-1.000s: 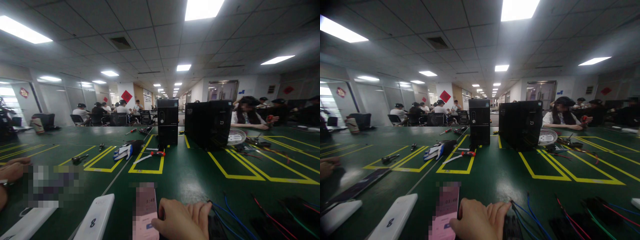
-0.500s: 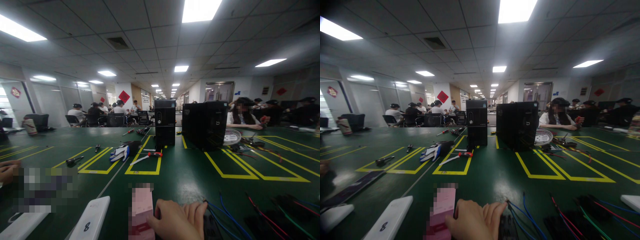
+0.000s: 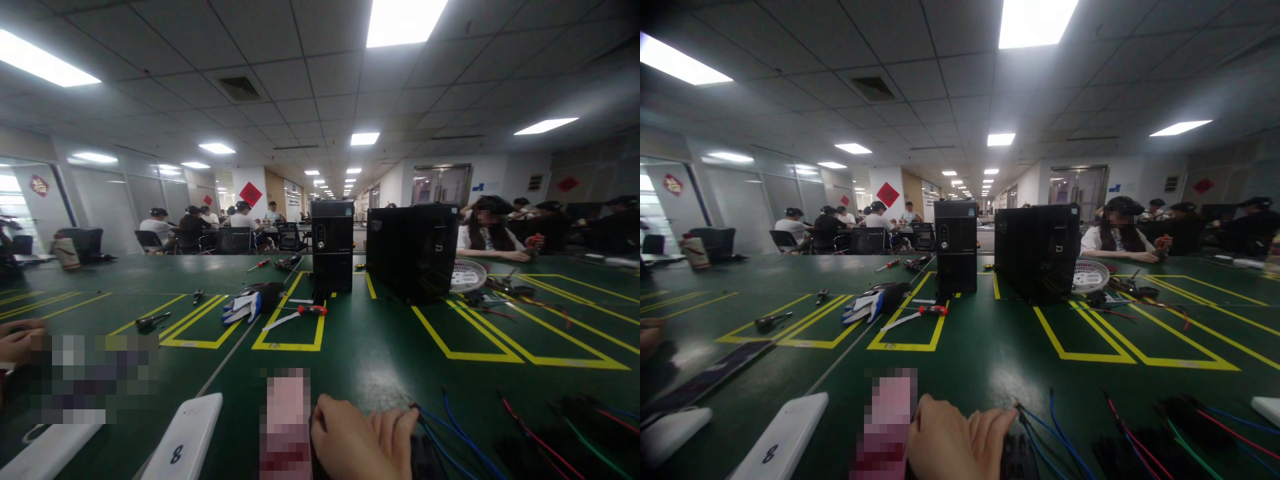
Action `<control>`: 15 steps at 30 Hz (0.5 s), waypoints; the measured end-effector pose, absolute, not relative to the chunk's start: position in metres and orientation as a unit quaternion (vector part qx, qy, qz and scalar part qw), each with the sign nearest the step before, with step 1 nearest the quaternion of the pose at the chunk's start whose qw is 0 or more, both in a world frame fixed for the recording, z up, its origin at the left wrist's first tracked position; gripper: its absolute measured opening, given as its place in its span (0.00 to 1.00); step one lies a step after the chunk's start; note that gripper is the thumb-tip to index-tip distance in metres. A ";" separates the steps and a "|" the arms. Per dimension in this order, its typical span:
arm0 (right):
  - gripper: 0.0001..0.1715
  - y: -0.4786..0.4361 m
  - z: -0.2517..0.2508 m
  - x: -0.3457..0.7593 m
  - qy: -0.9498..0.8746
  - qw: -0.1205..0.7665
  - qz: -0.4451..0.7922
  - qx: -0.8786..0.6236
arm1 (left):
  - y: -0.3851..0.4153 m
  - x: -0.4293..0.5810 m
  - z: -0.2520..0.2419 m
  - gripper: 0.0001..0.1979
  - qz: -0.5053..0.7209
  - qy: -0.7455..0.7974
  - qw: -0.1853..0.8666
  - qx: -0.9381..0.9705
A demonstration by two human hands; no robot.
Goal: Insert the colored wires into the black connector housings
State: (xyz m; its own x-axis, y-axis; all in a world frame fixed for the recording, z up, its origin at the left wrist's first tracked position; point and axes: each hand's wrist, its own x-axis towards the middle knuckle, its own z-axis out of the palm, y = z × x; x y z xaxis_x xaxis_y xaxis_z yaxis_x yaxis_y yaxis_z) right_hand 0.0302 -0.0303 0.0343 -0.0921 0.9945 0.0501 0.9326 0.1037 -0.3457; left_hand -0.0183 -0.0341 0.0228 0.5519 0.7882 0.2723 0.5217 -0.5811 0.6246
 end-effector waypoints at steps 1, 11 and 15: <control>0.16 -0.029 0.039 0.027 -0.737 0.148 0.137 -0.645 | -0.033 -0.018 0.022 0.15 0.274 0.389 0.244 0.845; 0.32 0.013 0.055 0.000 -0.786 0.239 0.219 -0.527 | -0.017 -0.013 0.006 0.15 0.271 0.435 0.249 0.822; 0.31 0.017 0.050 0.002 -0.799 0.234 0.228 -0.505 | -0.015 -0.016 0.005 0.14 0.266 0.437 0.259 0.819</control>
State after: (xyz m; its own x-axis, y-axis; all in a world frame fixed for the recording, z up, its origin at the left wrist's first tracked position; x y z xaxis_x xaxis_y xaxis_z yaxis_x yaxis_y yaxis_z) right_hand 0.0022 0.0167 0.0503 -0.3813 0.9133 0.1432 0.7001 0.3864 -0.6005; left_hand -0.0156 -0.0153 0.0046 0.4762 0.8539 0.2099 0.5779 -0.4838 0.6572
